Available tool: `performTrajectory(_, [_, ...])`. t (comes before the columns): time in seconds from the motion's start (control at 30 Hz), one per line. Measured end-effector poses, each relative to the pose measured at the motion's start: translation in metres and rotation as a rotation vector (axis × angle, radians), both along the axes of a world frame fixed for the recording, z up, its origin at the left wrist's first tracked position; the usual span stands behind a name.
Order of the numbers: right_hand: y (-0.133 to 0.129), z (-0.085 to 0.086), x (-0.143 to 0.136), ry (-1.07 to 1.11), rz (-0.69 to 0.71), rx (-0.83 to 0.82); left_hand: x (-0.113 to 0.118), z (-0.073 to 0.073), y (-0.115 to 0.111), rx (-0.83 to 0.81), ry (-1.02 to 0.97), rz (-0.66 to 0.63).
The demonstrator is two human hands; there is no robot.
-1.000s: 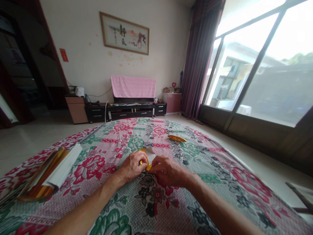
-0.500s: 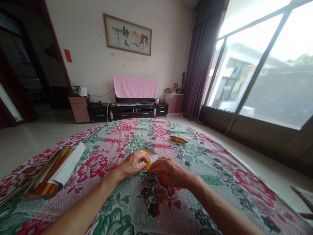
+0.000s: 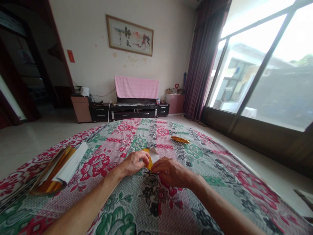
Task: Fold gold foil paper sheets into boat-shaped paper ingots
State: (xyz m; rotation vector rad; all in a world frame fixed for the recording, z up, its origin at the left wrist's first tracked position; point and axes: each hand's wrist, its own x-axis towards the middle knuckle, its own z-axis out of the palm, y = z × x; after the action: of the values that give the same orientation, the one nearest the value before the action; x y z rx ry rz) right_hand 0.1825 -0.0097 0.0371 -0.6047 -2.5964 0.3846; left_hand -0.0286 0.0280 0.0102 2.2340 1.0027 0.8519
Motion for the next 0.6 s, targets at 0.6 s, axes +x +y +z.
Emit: performTrajectory(0.6, [0.0,0.002,-0.001,-0.009,0.004,-0.008,0.018,0.0,-0.006,0.093,0.108,0.218])
